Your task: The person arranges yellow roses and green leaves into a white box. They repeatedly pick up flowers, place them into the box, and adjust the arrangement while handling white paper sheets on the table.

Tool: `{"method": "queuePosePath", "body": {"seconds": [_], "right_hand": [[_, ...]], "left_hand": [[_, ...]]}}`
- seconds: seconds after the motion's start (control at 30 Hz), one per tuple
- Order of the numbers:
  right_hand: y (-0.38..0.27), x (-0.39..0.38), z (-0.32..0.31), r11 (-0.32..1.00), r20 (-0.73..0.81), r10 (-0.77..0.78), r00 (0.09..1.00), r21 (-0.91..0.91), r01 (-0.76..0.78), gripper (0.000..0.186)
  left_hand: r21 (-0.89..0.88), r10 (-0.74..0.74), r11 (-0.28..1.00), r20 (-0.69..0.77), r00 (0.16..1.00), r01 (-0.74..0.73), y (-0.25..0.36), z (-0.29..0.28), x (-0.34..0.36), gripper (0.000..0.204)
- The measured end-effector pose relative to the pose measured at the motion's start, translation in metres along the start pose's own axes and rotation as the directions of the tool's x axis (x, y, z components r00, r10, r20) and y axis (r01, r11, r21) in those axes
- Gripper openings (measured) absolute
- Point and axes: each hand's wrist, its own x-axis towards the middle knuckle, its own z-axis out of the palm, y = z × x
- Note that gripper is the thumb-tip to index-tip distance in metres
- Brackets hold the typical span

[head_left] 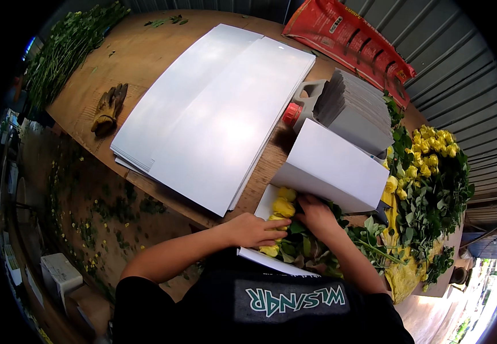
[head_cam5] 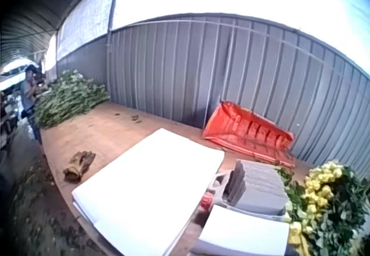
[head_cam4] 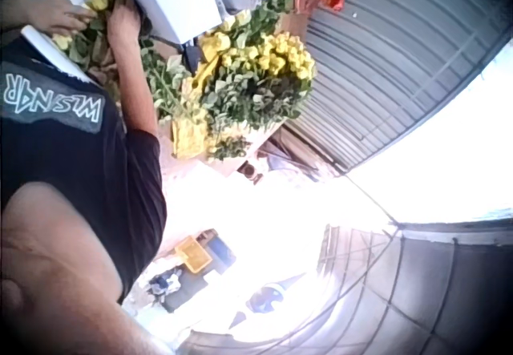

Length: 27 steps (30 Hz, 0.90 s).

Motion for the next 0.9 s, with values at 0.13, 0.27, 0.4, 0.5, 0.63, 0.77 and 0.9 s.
{"method": "queuePosePath", "body": {"seconds": [0.13,0.27,0.4,0.5,0.63,0.77,0.9], "right_hand": [[0.002,0.0,-0.001,0.999,0.008,-0.039,0.999,-0.011,0.039,0.047],[0.002,-0.004,-0.004,1.0,-0.013,-0.002,1.0,0.027,0.002,0.051],[-0.002,-0.007,-0.013,0.999,-0.042,-0.007,0.999,0.034,0.009,0.051],[-0.02,-0.012,-0.024,0.994,-0.188,-0.092,0.978,-0.082,0.078,0.04],[-0.038,-0.025,-0.031,0.976,-0.037,-0.182,0.983,-0.126,0.176,0.019],[-0.042,-0.033,-0.016,0.955,0.111,-0.222,0.969,-0.176,0.239,0.024],[-0.05,-0.037,-0.014,0.943,0.267,-0.19,0.945,-0.219,0.252,0.032]], "left_hand": [[-0.035,-0.106,0.994,-0.168,0.98,0.102,-0.006,-0.017,-0.003,0.028],[0.02,-0.361,0.917,-0.378,0.853,0.398,-0.02,-0.053,-0.015,0.011],[0.106,-0.471,0.839,-0.351,0.809,0.534,-0.007,-0.065,-0.034,0.008],[0.031,-0.481,0.867,-0.213,0.851,0.498,0.005,-0.052,-0.039,0.01],[-0.13,-0.55,0.835,-0.172,0.817,0.535,0.005,-0.037,-0.034,0.012],[-0.251,-0.716,0.658,0.083,0.693,0.71,0.008,-0.03,-0.028,0.022],[-0.186,-0.798,0.527,0.228,0.558,0.829,0.006,-0.016,-0.03,0.027]]}}
